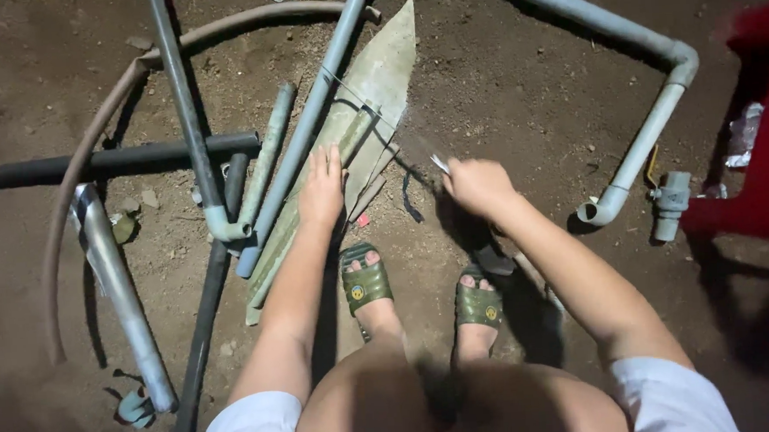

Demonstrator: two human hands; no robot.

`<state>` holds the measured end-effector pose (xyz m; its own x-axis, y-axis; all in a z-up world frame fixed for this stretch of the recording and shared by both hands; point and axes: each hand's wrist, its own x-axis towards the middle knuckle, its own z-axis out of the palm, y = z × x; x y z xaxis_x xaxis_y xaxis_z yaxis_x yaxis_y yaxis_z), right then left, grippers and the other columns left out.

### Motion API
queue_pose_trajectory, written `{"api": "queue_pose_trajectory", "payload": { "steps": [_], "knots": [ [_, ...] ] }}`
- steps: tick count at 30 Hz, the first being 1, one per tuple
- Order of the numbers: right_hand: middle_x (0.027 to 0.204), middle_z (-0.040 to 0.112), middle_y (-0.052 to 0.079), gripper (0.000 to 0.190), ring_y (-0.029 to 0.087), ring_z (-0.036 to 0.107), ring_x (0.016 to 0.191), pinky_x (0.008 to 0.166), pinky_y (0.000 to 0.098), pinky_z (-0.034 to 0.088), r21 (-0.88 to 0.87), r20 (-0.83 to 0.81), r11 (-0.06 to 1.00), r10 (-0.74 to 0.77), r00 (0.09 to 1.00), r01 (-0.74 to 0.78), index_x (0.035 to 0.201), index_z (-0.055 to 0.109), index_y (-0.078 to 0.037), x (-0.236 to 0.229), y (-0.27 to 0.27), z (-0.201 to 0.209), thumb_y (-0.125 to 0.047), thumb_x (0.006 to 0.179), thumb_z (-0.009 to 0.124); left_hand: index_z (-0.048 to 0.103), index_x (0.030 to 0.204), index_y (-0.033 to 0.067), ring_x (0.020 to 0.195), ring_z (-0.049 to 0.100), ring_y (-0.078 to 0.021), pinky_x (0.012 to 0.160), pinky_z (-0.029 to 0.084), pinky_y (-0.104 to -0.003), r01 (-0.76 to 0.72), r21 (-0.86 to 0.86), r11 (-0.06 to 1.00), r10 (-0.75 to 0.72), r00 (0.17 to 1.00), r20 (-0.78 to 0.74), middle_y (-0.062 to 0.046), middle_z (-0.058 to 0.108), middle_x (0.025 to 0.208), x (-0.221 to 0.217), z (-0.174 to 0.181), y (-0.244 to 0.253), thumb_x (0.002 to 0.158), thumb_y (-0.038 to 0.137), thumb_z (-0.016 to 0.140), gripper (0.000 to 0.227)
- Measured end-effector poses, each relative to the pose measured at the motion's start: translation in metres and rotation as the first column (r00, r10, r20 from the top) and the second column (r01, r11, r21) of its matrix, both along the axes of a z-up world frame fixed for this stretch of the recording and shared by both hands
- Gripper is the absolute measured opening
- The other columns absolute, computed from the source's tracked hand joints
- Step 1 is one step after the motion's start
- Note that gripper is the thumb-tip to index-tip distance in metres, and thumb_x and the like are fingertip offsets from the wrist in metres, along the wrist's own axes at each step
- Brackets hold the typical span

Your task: Assembling PVC pipe segments and using a hacksaw blade to cut scrap material on the ground.

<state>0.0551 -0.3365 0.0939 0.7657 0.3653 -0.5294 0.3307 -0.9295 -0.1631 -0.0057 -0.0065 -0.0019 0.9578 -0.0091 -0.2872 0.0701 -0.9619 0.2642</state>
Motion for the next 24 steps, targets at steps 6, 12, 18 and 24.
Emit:
{"api": "queue_pose_trajectory", "payload": {
  "steps": [6,12,18,24],
  "knots": [
    [0.094,0.081,0.024,0.043,0.046,0.080,0.095,0.086,0.0590,0.061,-0.148,-0.140,0.987,-0.087,0.986,0.066,0.115,0.067,-0.008,-0.042,-0.043,0.041,-0.044,0.106,0.044,0.023,0.172,0.0180,0.157,0.038,-0.0431,0.113,0.051,-0.060,-0.020,-0.033,0.999,0.020,1.000,-0.001,-0.021,0.038,0.170,-0.005,0.003,0.000,0.118,0.039,0.045,0.062],
    [0.089,0.080,0.023,0.039,0.045,0.080,0.090,0.081,0.0578,0.063,-0.061,-0.036,0.998,0.014,0.999,-0.017,0.109,0.068,-0.009,0.011,0.012,0.010,-0.042,0.105,0.049,0.022,0.172,0.0193,0.156,0.040,-0.0419,0.107,0.055,-0.062,-0.005,0.004,1.000,0.004,0.999,0.042,-0.020,0.039,0.170,-0.001,-0.009,0.004,0.118,0.041,0.045,0.063],
    [0.083,0.078,0.020,0.033,0.043,0.080,0.083,0.076,0.0563,0.063,0.028,0.109,0.998,0.053,0.993,-0.057,0.106,0.065,-0.009,0.022,0.025,-0.045,-0.039,0.105,0.050,0.024,0.171,0.0175,0.155,0.042,-0.0422,0.101,0.058,-0.063,0.023,0.036,0.999,-0.026,0.998,0.061,-0.021,0.041,0.168,-0.001,-0.013,0.003,0.117,0.041,0.044,0.062],
    [0.086,0.080,0.022,0.038,0.043,0.081,0.089,0.080,0.0571,0.063,-0.062,-0.018,0.997,-0.037,0.999,0.036,0.110,0.065,-0.009,-0.046,-0.034,0.012,-0.043,0.105,0.050,0.024,0.171,0.0179,0.157,0.040,-0.0406,0.105,0.056,-0.062,0.013,0.038,0.999,-0.015,0.999,0.036,-0.020,0.040,0.169,0.000,-0.002,0.001,0.118,0.042,0.042,0.061]
  ]
}}
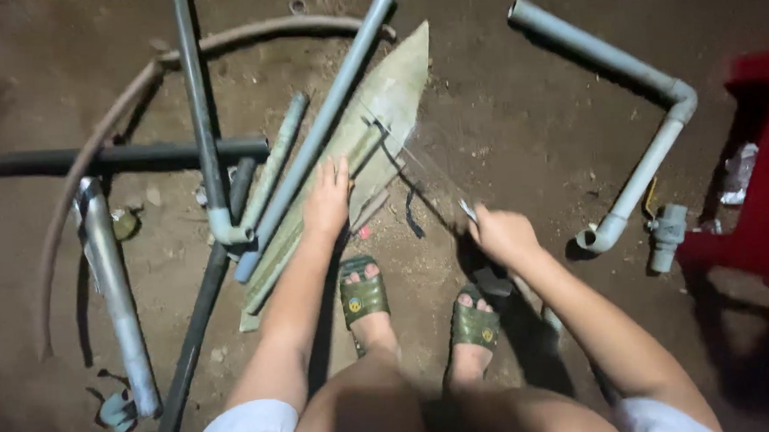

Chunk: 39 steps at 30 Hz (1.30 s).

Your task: Assembling PVC pipe segments and using a hacksaw blade to cut scrap material on the ground.

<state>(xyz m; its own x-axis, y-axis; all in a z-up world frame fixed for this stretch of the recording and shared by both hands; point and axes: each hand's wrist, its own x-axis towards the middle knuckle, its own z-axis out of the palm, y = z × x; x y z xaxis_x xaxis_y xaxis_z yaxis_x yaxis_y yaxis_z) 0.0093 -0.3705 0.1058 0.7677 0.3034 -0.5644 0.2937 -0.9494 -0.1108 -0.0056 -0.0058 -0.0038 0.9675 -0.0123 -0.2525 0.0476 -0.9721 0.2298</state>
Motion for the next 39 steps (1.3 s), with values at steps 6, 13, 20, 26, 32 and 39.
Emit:
{"api": "queue_pose_trajectory", "payload": {
  "steps": [6,13,20,26,32,39],
  "knots": [
    [0.089,0.081,0.023,0.038,0.044,0.081,0.090,0.082,0.0581,0.062,-0.012,-0.037,1.000,-0.020,0.999,0.020,0.108,0.064,-0.009,0.016,0.006,0.004,-0.043,0.105,0.047,0.025,0.172,0.0187,0.156,0.042,-0.0399,0.104,0.057,-0.060,0.003,0.018,1.000,-0.003,1.000,0.011,-0.020,0.043,0.168,0.002,-0.006,0.002,0.117,0.043,0.042,0.063],
    [0.083,0.079,0.020,0.035,0.043,0.081,0.084,0.076,0.0559,0.063,0.105,0.116,0.992,0.053,0.992,-0.065,0.104,0.064,-0.009,0.067,0.066,-0.041,-0.040,0.105,0.048,0.027,0.171,0.0179,0.154,0.045,-0.0395,0.104,0.057,-0.059,0.017,0.041,0.999,-0.019,0.998,0.064,-0.020,0.045,0.166,0.000,-0.013,0.000,0.116,0.043,0.045,0.063],
    [0.088,0.080,0.022,0.035,0.044,0.081,0.089,0.081,0.0577,0.063,0.011,0.004,0.999,-0.033,0.999,0.033,0.109,0.066,-0.009,-0.004,-0.003,0.005,-0.040,0.105,0.051,0.031,0.170,0.0163,0.151,0.048,-0.0424,0.103,0.057,-0.060,0.037,0.057,0.998,-0.043,0.992,0.117,-0.022,0.049,0.162,-0.001,-0.029,0.005,0.115,0.042,0.047,0.063],
    [0.089,0.081,0.020,0.040,0.042,0.081,0.091,0.082,0.0562,0.063,-0.017,-0.037,0.999,-0.052,0.998,0.052,0.111,0.065,-0.011,0.007,0.002,-0.007,-0.046,0.105,0.047,0.029,0.170,0.0178,0.151,0.048,-0.0444,0.104,0.057,-0.062,0.017,0.031,0.999,-0.019,0.997,0.075,-0.023,0.047,0.164,-0.003,-0.019,0.001,0.115,0.043,0.046,0.063],
    [0.084,0.079,0.020,0.034,0.042,0.081,0.084,0.076,0.0552,0.063,0.099,0.125,0.993,0.050,0.991,-0.063,0.104,0.067,-0.009,0.073,0.067,-0.046,-0.040,0.103,0.052,0.027,0.171,0.0183,0.152,0.047,-0.0432,0.104,0.057,-0.061,0.033,0.060,0.998,-0.038,0.996,0.080,-0.022,0.046,0.166,0.002,-0.028,0.002,0.115,0.043,0.046,0.064],
    [0.084,0.080,0.019,0.031,0.042,0.081,0.084,0.076,0.0565,0.063,0.077,0.110,0.997,0.013,0.994,-0.022,0.107,0.067,-0.010,0.020,0.022,-0.022,-0.038,0.103,0.054,0.027,0.171,0.0177,0.150,0.049,-0.0444,0.101,0.058,-0.061,0.024,0.066,0.997,-0.031,0.995,0.095,-0.022,0.046,0.165,-0.002,-0.020,-0.002,0.115,0.042,0.045,0.064]
  ]
}}
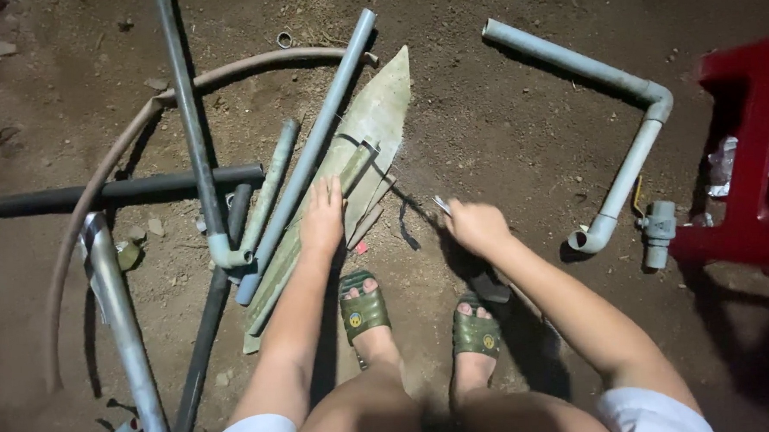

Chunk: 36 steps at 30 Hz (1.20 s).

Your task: Assembling PVC pipe segments and using a hacksaw blade to cut scrap material on the ground.

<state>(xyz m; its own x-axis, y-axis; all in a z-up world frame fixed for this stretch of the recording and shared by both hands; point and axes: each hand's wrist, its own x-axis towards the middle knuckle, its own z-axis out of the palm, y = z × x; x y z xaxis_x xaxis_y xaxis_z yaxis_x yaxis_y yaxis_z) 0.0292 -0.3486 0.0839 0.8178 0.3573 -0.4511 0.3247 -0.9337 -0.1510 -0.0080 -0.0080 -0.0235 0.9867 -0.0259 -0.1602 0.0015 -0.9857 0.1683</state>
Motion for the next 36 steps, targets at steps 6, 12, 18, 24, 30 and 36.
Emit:
{"api": "queue_pose_trajectory", "payload": {
  "steps": [6,12,18,24,30,36],
  "knots": [
    [0.090,0.081,0.021,0.041,0.043,0.081,0.091,0.082,0.0565,0.063,-0.086,-0.171,0.995,-0.059,0.983,0.045,0.114,0.065,-0.009,-0.020,-0.030,0.009,-0.046,0.104,0.047,0.039,0.167,0.0167,0.146,0.054,-0.0439,0.097,0.061,-0.058,0.009,0.048,0.999,-0.016,0.992,0.128,-0.023,0.051,0.161,-0.002,-0.022,0.005,0.112,0.042,0.053,0.062],
    [0.088,0.080,0.020,0.037,0.041,0.081,0.089,0.079,0.0549,0.064,-0.018,-0.082,1.000,0.002,0.997,-0.003,0.108,0.067,-0.009,0.032,0.029,-0.015,-0.042,0.105,0.050,0.038,0.166,0.0158,0.145,0.056,-0.0428,0.097,0.062,-0.057,0.013,0.031,0.999,-0.017,0.991,0.136,-0.022,0.052,0.160,0.000,-0.024,0.004,0.112,0.041,0.054,0.062],
    [0.092,0.081,0.020,0.038,0.042,0.081,0.092,0.082,0.0553,0.063,-0.025,-0.092,1.000,-0.011,0.996,0.009,0.113,0.065,-0.009,0.017,0.011,-0.010,-0.043,0.105,0.049,0.033,0.169,0.0164,0.147,0.053,-0.0430,0.098,0.061,-0.059,-0.006,0.001,1.000,0.006,0.996,0.093,-0.022,0.051,0.161,0.000,-0.019,0.004,0.113,0.040,0.052,0.063],
    [0.098,0.082,0.022,0.043,0.043,0.081,0.098,0.088,0.0565,0.063,-0.127,-0.234,0.991,-0.075,0.969,0.046,0.122,0.063,-0.010,-0.026,-0.038,0.014,-0.046,0.106,0.043,0.031,0.170,0.0206,0.148,0.052,-0.0424,0.099,0.060,-0.060,0.006,0.014,1.000,-0.007,0.998,0.060,-0.021,0.049,0.162,-0.002,-0.001,0.004,0.115,0.041,0.049,0.062],
    [0.093,0.081,0.022,0.039,0.044,0.081,0.093,0.083,0.0574,0.063,-0.053,-0.148,0.999,-0.012,0.989,0.004,0.112,0.067,-0.009,0.020,0.015,0.004,-0.042,0.105,0.048,0.028,0.171,0.0197,0.150,0.050,-0.0439,0.102,0.057,-0.061,0.003,-0.013,1.000,-0.003,1.000,0.003,-0.022,0.048,0.163,0.003,0.002,0.004,0.115,0.040,0.048,0.063],
    [0.089,0.080,0.020,0.037,0.042,0.081,0.089,0.080,0.0560,0.063,-0.016,-0.060,1.000,0.025,0.998,-0.026,0.107,0.066,-0.009,0.032,0.033,-0.013,-0.042,0.106,0.048,0.025,0.172,0.0188,0.152,0.047,-0.0449,0.106,0.055,-0.062,-0.023,-0.066,0.998,0.019,0.998,-0.054,-0.023,0.046,0.164,0.001,0.010,0.002,0.116,0.040,0.046,0.064]
  ]
}}
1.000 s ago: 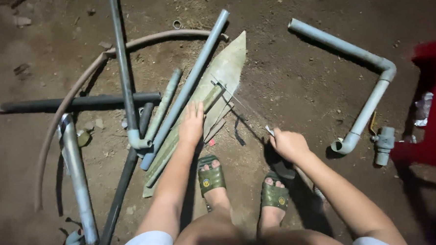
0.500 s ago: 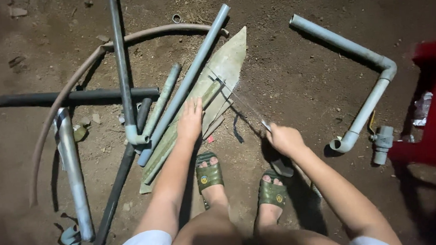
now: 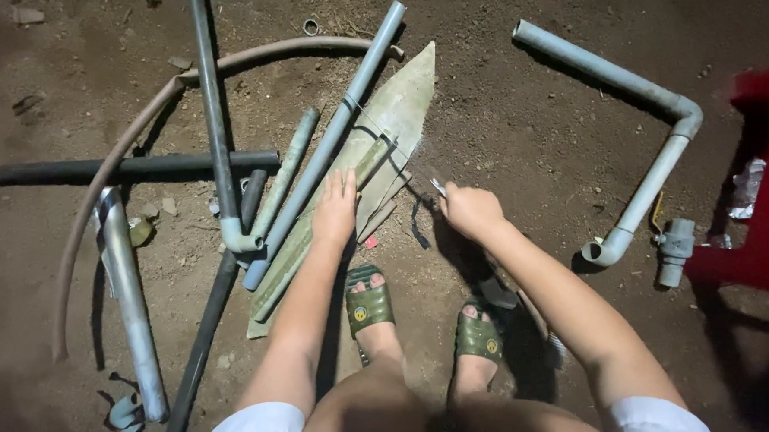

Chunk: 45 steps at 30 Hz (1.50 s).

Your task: Assembling PVC pipe segments and using a hacksaw blade to cut scrap material on the ground.

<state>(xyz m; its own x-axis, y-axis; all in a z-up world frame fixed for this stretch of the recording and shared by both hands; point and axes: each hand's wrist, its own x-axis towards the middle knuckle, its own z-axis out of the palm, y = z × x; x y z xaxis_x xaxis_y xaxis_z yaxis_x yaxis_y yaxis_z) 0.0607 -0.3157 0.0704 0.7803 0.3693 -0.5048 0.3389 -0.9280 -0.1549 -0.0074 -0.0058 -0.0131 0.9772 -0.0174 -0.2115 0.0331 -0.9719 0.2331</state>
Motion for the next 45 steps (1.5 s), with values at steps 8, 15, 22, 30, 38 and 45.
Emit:
{"api": "queue_pose_trajectory", "payload": {
  "steps": [8,15,22,30,38,45],
  "knots": [
    [0.098,0.080,0.027,0.044,0.048,0.079,0.100,0.088,0.0604,0.062,-0.090,-0.241,0.984,-0.174,0.955,0.157,0.115,0.065,-0.007,-0.072,-0.070,0.045,-0.045,0.106,0.044,0.023,0.173,0.0221,0.154,0.044,-0.0436,0.106,0.055,-0.063,0.017,0.049,0.999,-0.015,0.999,-0.034,-0.023,0.044,0.166,0.003,0.000,0.000,0.117,0.041,0.043,0.063],
    [0.097,0.080,0.025,0.045,0.046,0.080,0.099,0.088,0.0587,0.062,-0.055,-0.182,0.992,-0.120,0.976,0.111,0.114,0.068,-0.008,-0.017,-0.010,0.031,-0.046,0.107,0.045,0.024,0.172,0.0202,0.154,0.044,-0.0430,0.104,0.055,-0.065,-0.001,0.033,0.999,0.002,0.999,-0.042,-0.023,0.043,0.167,0.002,-0.004,-0.002,0.117,0.042,0.043,0.063],
    [0.096,0.080,0.024,0.041,0.046,0.080,0.096,0.086,0.0590,0.062,-0.005,-0.085,0.995,-0.103,0.991,0.103,0.113,0.066,-0.008,-0.012,-0.014,0.011,-0.044,0.107,0.047,0.027,0.171,0.0169,0.153,0.046,-0.0444,0.105,0.055,-0.065,-0.040,-0.009,0.999,0.040,0.999,-0.008,-0.025,0.045,0.165,0.003,0.002,-0.003,0.117,0.040,0.044,0.061],
    [0.097,0.080,0.025,0.045,0.046,0.080,0.098,0.088,0.0588,0.062,-0.117,-0.174,0.984,-0.150,0.973,0.131,0.114,0.065,-0.008,-0.061,-0.058,0.047,-0.047,0.107,0.043,0.022,0.172,0.0210,0.157,0.040,-0.0412,0.110,0.051,-0.063,-0.077,-0.022,0.997,0.076,0.994,-0.073,-0.021,0.040,0.169,0.004,0.006,-0.002,0.117,0.043,0.041,0.062],
    [0.095,0.081,0.024,0.044,0.045,0.080,0.097,0.087,0.0587,0.062,-0.081,-0.097,0.995,-0.069,0.993,0.061,0.111,0.069,-0.007,0.003,-0.009,0.043,-0.044,0.107,0.045,0.013,0.173,0.0195,0.162,0.031,-0.0377,0.117,0.047,-0.060,-0.132,-0.077,0.988,0.113,0.969,-0.219,-0.020,0.029,0.175,0.012,0.030,-0.002,0.119,0.039,0.035,0.062],
    [0.083,0.079,0.019,0.033,0.041,0.081,0.084,0.077,0.0552,0.063,0.020,0.062,0.996,0.085,0.994,-0.086,0.101,0.068,-0.007,0.021,0.022,-0.006,-0.035,0.102,0.049,0.019,0.172,0.0145,0.159,0.036,-0.0398,0.114,0.050,-0.060,-0.078,-0.061,0.995,0.070,0.989,-0.130,-0.022,0.034,0.172,0.006,0.019,-0.001,0.118,0.038,0.038,0.062]
  ]
}}
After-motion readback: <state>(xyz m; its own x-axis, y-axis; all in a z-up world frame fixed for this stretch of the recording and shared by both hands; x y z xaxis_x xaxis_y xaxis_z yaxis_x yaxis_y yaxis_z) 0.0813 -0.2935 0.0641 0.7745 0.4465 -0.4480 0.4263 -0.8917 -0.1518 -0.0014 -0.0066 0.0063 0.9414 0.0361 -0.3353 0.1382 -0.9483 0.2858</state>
